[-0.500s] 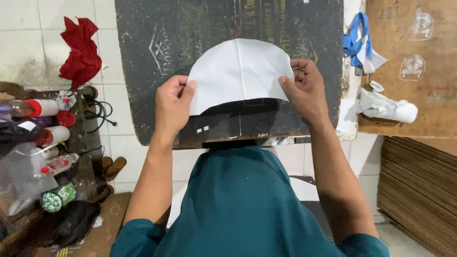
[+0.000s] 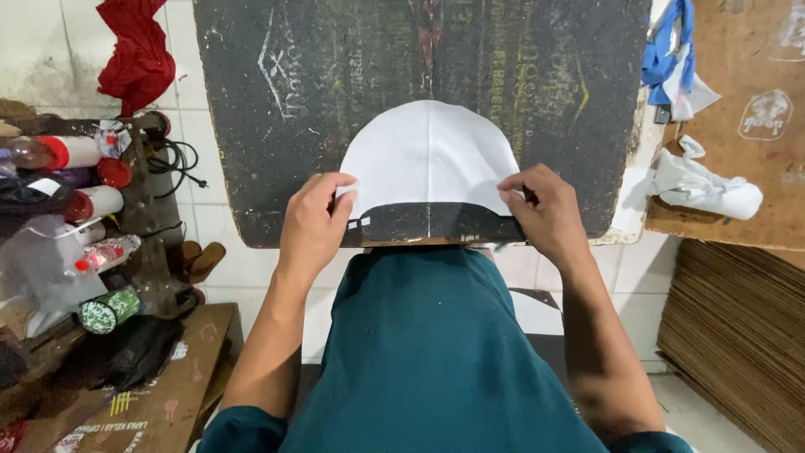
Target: The person repeatedly wipes a dark work surface and white semi-circular paper pieces using a white cloth. The person places the paper pieces on the surface, wipes them, and then wipes the surface itself in a repetitive cycle.
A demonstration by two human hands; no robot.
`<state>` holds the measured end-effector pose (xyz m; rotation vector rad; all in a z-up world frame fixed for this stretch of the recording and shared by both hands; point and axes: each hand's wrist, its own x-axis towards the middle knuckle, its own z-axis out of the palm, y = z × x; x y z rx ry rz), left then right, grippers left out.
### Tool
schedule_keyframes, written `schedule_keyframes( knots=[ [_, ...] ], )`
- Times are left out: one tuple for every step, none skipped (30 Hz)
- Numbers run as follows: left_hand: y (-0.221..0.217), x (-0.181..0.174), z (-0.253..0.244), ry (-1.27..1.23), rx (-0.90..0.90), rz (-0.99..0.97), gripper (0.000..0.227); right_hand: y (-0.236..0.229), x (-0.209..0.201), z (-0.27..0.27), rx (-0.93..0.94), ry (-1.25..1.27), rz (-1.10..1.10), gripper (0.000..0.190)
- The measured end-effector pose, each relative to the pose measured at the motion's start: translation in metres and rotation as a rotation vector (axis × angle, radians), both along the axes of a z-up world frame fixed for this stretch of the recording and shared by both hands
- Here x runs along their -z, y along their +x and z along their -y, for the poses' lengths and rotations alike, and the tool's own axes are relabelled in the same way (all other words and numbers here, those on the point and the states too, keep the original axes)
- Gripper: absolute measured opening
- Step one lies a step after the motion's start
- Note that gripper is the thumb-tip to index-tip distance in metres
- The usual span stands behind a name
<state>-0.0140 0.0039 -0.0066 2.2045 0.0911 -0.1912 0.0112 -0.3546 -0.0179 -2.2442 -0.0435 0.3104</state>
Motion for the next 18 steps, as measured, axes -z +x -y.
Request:
schedule_keyframes(
  knots=[
    [-0.002,-0.002,0.000,0.001,0.000,-0.005,0.019,-0.003,-0.004,0.000,0.000,0.001,-0.005,0.012],
    [-0.005,-0.004,-0.001,0.022,0.004,-0.012,0.016,-0.005,-0.009,-0.001,0.010,-0.004,-0.033,0.011],
    [-0.007,-0.006,-0.002,0.043,0.009,-0.018,0.013,-0.008,-0.013,-0.001,0.020,-0.010,-0.060,0.010],
    [-0.009,-0.005,-0.002,0.045,0.011,-0.021,0.013,-0.010,-0.014,0.000,0.022,-0.008,-0.063,0.010],
    [-0.011,-0.005,-0.002,0.046,0.014,-0.024,0.012,-0.011,-0.014,0.001,0.029,-0.003,-0.073,0.011],
    [-0.012,-0.004,-0.002,0.047,0.017,-0.025,0.011,-0.013,-0.015,0.003,0.036,0.003,-0.082,0.011],
    [-0.013,-0.004,-0.002,0.047,0.019,-0.027,0.011,-0.012,-0.015,0.002,0.038,0.004,-0.084,0.011],
    [-0.013,-0.005,-0.002,0.054,0.027,-0.043,0.010,-0.011,-0.015,0.002,0.035,0.009,-0.091,0.011],
    [-0.013,-0.006,-0.002,0.062,0.035,-0.059,0.009,-0.011,-0.016,0.001,0.032,0.015,-0.098,0.012],
    [-0.014,-0.005,-0.001,0.062,0.036,-0.059,0.009,-0.011,-0.019,0.001,0.033,0.015,-0.097,0.012],
    [-0.015,-0.005,-0.001,0.077,0.032,-0.063,0.009,-0.012,-0.021,0.000,0.030,0.008,-0.108,0.011],
    [-0.015,-0.005,0.000,0.092,0.027,-0.067,0.009,-0.012,-0.024,0.000,0.025,0.002,-0.119,0.011],
    [-0.015,-0.008,0.000,0.093,0.027,-0.066,0.009,-0.013,-0.024,-0.001,0.025,0.002,-0.117,0.011],
    [-0.015,-0.012,0.001,0.106,0.035,-0.069,0.008,-0.013,-0.023,0.000,0.027,0.015,-0.111,0.012],
    [-0.015,-0.015,0.001,0.120,0.043,-0.072,0.007,-0.013,-0.023,0.000,0.028,0.027,-0.105,0.013],
    [-0.015,-0.014,0.000,0.120,0.042,-0.072,0.007,-0.014,-0.021,0.001,0.028,0.027,-0.105,0.013],
    [-0.016,-0.013,0.000,0.131,0.045,-0.068,0.006,-0.014,-0.019,0.002,0.026,0.033,-0.103,0.013],
    [-0.017,-0.012,-0.001,0.143,0.047,-0.064,0.006,-0.015,-0.017,0.003,0.025,0.040,-0.101,0.013]
  ],
)
